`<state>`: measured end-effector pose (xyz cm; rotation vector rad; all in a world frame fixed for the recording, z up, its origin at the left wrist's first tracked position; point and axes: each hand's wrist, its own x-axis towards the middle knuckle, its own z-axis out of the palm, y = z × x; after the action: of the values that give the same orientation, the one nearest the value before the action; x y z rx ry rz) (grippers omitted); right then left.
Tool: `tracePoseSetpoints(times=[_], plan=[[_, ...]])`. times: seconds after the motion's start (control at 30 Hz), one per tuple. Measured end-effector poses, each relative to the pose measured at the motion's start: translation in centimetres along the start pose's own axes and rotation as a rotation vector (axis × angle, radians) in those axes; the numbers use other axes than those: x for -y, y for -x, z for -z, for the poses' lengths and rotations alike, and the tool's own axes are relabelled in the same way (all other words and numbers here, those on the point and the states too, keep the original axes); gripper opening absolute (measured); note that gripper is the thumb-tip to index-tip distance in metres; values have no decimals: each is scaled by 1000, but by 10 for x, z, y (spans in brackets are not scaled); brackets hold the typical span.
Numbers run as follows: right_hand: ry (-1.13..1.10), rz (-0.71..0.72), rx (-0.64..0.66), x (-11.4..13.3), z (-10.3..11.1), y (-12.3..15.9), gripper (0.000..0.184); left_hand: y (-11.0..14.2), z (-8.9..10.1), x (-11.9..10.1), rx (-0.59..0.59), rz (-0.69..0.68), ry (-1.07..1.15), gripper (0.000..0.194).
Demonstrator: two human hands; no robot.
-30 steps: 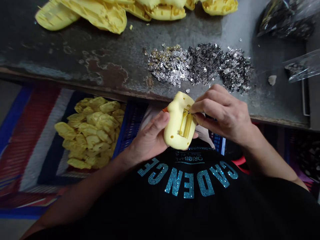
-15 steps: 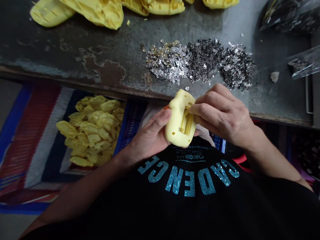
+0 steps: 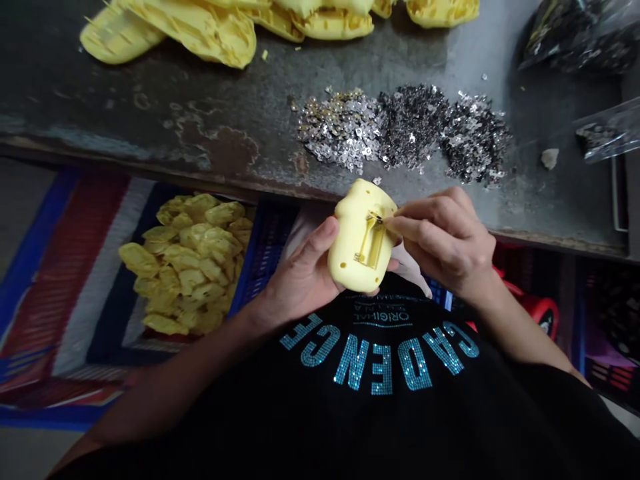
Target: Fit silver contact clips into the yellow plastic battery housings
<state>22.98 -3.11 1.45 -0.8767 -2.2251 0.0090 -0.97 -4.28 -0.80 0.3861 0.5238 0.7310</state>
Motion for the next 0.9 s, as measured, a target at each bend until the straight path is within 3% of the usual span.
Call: tracePoseSetpoints(times=[0.1, 0.23, 0.43, 0.53, 0.73, 0.9], plan=[[22, 2, -7, 3, -3, 3, 34, 0, -2, -1, 0, -5, 10, 72], [-47, -39, -33, 5, -4, 2, 27, 0, -5, 2, 2, -75, -34, 78], [-183, -104, 3, 3, 1, -2, 15, 2, -9, 7, -66, -188, -74, 68], [-207, -114, 35, -1, 4, -1, 15, 4, -10, 7, -87, -163, -89, 71], [-99, 47, -33, -8, 4, 2, 18, 7, -8, 3, -37, -60, -112, 68], [-334, -212, -16, -6, 10, -5, 11, 5, -11, 3, -65, -118, -172, 68]])
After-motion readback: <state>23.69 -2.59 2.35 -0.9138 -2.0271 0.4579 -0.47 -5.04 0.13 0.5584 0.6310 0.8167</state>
